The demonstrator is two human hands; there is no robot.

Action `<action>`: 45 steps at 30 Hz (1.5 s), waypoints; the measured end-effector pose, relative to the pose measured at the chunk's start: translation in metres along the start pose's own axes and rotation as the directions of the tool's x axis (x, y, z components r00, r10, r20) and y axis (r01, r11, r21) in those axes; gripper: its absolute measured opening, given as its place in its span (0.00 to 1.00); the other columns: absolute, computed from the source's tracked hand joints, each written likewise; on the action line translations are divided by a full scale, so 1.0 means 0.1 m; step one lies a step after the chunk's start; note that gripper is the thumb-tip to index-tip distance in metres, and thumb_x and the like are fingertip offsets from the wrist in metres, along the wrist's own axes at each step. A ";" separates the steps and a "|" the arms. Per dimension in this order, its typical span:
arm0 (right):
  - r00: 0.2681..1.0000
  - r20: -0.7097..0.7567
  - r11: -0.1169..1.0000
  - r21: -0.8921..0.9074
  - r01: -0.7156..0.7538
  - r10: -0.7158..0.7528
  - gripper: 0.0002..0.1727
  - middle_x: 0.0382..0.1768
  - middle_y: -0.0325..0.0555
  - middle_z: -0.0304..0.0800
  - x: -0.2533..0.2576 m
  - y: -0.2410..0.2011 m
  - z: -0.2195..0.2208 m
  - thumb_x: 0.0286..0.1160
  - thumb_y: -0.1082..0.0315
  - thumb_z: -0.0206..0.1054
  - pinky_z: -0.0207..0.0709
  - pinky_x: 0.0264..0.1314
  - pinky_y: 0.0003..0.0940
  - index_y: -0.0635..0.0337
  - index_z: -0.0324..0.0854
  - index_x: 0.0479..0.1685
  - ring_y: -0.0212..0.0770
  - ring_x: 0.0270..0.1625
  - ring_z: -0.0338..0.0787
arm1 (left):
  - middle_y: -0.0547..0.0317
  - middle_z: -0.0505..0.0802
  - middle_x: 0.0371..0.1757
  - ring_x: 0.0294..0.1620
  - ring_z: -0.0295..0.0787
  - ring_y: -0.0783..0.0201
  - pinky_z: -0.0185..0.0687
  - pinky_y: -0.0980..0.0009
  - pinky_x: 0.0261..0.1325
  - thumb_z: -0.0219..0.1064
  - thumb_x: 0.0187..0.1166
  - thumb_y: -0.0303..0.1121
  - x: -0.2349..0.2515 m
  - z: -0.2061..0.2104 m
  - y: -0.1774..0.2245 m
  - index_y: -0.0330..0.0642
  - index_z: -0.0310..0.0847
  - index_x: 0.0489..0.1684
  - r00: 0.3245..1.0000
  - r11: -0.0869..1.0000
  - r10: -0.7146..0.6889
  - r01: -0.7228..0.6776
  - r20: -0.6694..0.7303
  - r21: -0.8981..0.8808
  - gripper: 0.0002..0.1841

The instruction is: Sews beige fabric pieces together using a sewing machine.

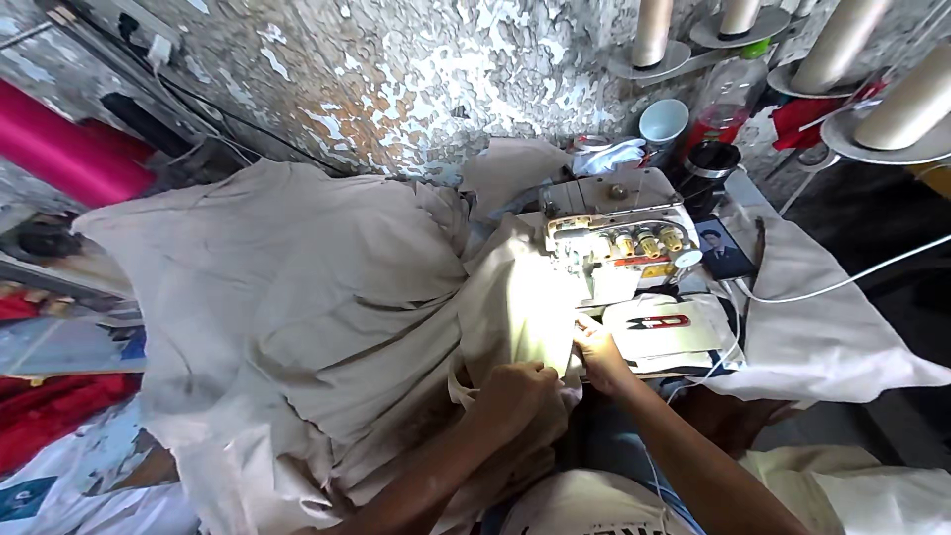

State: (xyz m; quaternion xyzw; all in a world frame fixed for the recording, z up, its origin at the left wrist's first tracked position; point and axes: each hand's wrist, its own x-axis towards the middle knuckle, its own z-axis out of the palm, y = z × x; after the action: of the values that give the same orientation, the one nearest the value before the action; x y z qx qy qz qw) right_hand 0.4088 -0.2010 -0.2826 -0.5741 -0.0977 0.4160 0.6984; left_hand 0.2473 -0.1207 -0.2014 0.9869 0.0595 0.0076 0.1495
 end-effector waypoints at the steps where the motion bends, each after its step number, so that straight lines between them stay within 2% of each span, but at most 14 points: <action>1: 1.000 0.010 1.000 -0.003 0.015 -0.015 0.11 0.34 0.44 0.90 -0.02 0.03 0.00 0.83 0.83 0.55 0.85 0.40 0.26 0.71 0.80 0.56 0.29 0.33 0.89 | 0.42 0.91 0.33 0.33 0.92 0.44 0.86 0.51 0.35 0.56 0.89 0.36 0.03 -0.01 0.00 0.34 0.89 0.42 0.999 1.000 -0.019 0.019 0.033 -0.003 0.17; 8: 0.995 0.085 0.991 -0.112 0.067 -0.057 0.10 0.33 0.41 0.92 -0.27 0.11 -0.08 0.83 0.79 0.56 0.85 0.42 0.23 0.71 0.83 0.51 0.26 0.33 0.89 | 0.38 0.92 0.44 0.44 0.93 0.40 0.85 0.46 0.47 0.53 0.92 0.37 0.25 -0.05 0.04 0.33 0.88 0.51 0.982 0.991 -0.125 0.130 0.145 -0.027 0.19; 15: 0.992 0.128 0.980 -0.197 0.005 0.021 0.09 0.34 0.40 0.91 -0.43 0.09 -0.20 0.86 0.74 0.59 0.84 0.43 0.24 0.68 0.84 0.50 0.26 0.34 0.89 | 0.38 0.92 0.48 0.48 0.93 0.40 0.85 0.46 0.49 0.52 0.91 0.33 0.44 0.03 0.07 0.34 0.87 0.52 0.974 0.984 -0.179 0.177 0.140 0.024 0.16; 20: 0.992 0.129 0.986 -0.167 0.016 0.006 0.09 0.33 0.40 0.91 -0.42 0.06 -0.20 0.86 0.75 0.58 0.83 0.44 0.23 0.68 0.85 0.47 0.25 0.34 0.88 | 0.37 0.91 0.57 0.59 0.90 0.39 0.81 0.44 0.60 0.48 0.93 0.33 0.60 -0.03 0.10 0.33 0.84 0.61 0.932 0.961 -0.266 0.275 0.245 -0.003 0.18; 27: 0.983 0.181 0.949 -0.310 0.064 -0.008 0.11 0.32 0.40 0.90 -0.41 0.01 -0.30 0.87 0.71 0.59 0.82 0.45 0.25 0.66 0.86 0.42 0.26 0.35 0.88 | 0.36 0.90 0.62 0.63 0.89 0.40 0.81 0.46 0.65 0.48 0.92 0.31 0.63 0.10 0.12 0.34 0.82 0.69 0.928 0.941 -0.323 0.336 0.184 -0.041 0.19; 29: 0.969 0.248 0.930 -0.358 0.082 0.010 0.12 0.31 0.37 0.88 -0.46 -0.05 -0.37 0.87 0.69 0.60 0.80 0.46 0.24 0.64 0.87 0.40 0.24 0.36 0.86 | 0.36 0.91 0.60 0.59 0.91 0.39 0.85 0.45 0.60 0.52 0.90 0.30 0.50 0.24 0.09 0.32 0.84 0.66 0.944 0.943 -0.324 0.328 0.067 -0.055 0.18; 31: 0.949 0.307 0.961 -0.275 0.009 0.079 0.10 0.32 0.34 0.88 -0.52 -0.13 -0.42 0.86 0.69 0.61 0.80 0.45 0.23 0.62 0.87 0.40 0.23 0.36 0.86 | 0.34 0.90 0.63 0.60 0.91 0.37 0.85 0.45 0.62 0.56 0.85 0.26 0.32 0.30 0.03 0.30 0.82 0.67 0.939 0.933 -0.342 0.343 0.025 -0.113 0.18; 33: 0.908 0.372 0.981 -0.050 -0.185 0.190 0.07 0.35 0.34 0.92 -0.59 -0.23 -0.46 0.86 0.71 0.58 0.86 0.45 0.26 0.59 0.82 0.47 0.27 0.38 0.91 | 0.31 0.87 0.67 0.66 0.87 0.35 0.79 0.43 0.69 0.57 0.83 0.23 0.14 0.25 -0.02 0.27 0.77 0.73 0.914 0.893 -0.386 0.405 0.128 -0.199 0.21; 35: 0.836 0.509 0.928 0.172 -0.329 0.203 0.10 0.41 0.35 0.96 -0.63 -0.20 -0.52 0.83 0.67 0.53 0.89 0.51 0.32 0.50 0.77 0.55 0.31 0.45 0.95 | 0.30 0.90 0.58 0.60 0.90 0.36 0.80 0.40 0.65 0.60 0.81 0.24 -0.06 0.27 -0.11 0.24 0.81 0.65 0.908 0.857 -0.409 0.415 0.085 -0.306 0.17; 38: 0.699 0.715 0.863 0.329 -0.384 0.038 0.12 0.47 0.36 0.98 -0.58 0.03 -0.56 0.76 0.52 0.70 0.88 0.58 0.33 0.41 0.90 0.53 0.32 0.51 0.96 | 0.39 0.94 0.43 0.46 0.94 0.51 0.86 0.51 0.55 0.68 0.78 0.29 -0.25 0.19 -0.14 0.25 0.87 0.51 0.818 0.764 -0.543 0.386 -0.193 -0.517 0.14; 40: 0.677 0.733 0.915 0.232 -0.329 0.058 0.07 0.43 0.31 0.98 -0.57 0.02 -0.53 0.75 0.54 0.71 0.88 0.54 0.29 0.38 0.92 0.44 0.28 0.47 0.95 | 0.62 0.95 0.41 0.44 0.91 0.77 0.88 0.75 0.54 0.73 0.74 0.28 -0.29 0.05 -0.13 0.31 0.86 0.49 0.717 0.637 -0.629 0.254 -0.300 -0.728 0.11; 42: 0.764 0.620 0.983 -0.093 -0.156 0.180 0.07 0.32 0.28 0.94 -0.58 -0.14 -0.46 0.77 0.67 0.65 0.86 0.45 0.25 0.46 0.87 0.32 0.23 0.37 0.92 | 0.76 0.96 0.39 0.42 0.91 0.84 0.89 0.81 0.50 0.71 0.71 0.21 -0.27 -0.05 -0.13 0.37 0.87 0.46 0.706 0.512 -0.604 -0.010 -0.369 -0.859 0.08; 44: 0.861 0.498 0.815 -0.540 0.209 0.109 0.14 0.29 0.37 0.88 -0.57 -0.21 -0.46 0.78 0.63 0.70 0.82 0.47 0.30 0.65 0.86 0.30 0.28 0.36 0.86 | 0.77 0.96 0.44 0.46 0.91 0.84 0.88 0.80 0.55 0.69 0.71 0.19 -0.24 -0.13 -0.06 0.36 0.86 0.51 0.792 0.472 -0.491 -0.107 -0.363 -0.875 0.12; 45: 0.878 0.478 0.667 -0.658 0.349 0.012 0.21 0.31 0.51 0.87 -0.59 -0.20 -0.49 0.77 0.59 0.72 0.80 0.48 0.42 0.73 0.86 0.30 0.40 0.38 0.86 | 0.76 0.95 0.44 0.46 0.90 0.85 0.87 0.81 0.55 0.69 0.74 0.22 -0.23 -0.14 -0.03 0.34 0.84 0.53 0.853 0.512 -0.403 -0.089 -0.331 -0.854 0.11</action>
State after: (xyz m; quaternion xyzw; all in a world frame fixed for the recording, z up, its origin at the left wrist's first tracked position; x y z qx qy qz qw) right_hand 0.4106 -0.2770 -0.2607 -0.6805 -0.4653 0.3932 0.4072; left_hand 0.2239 -0.1165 -0.1888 0.7408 0.1770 0.2717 0.5883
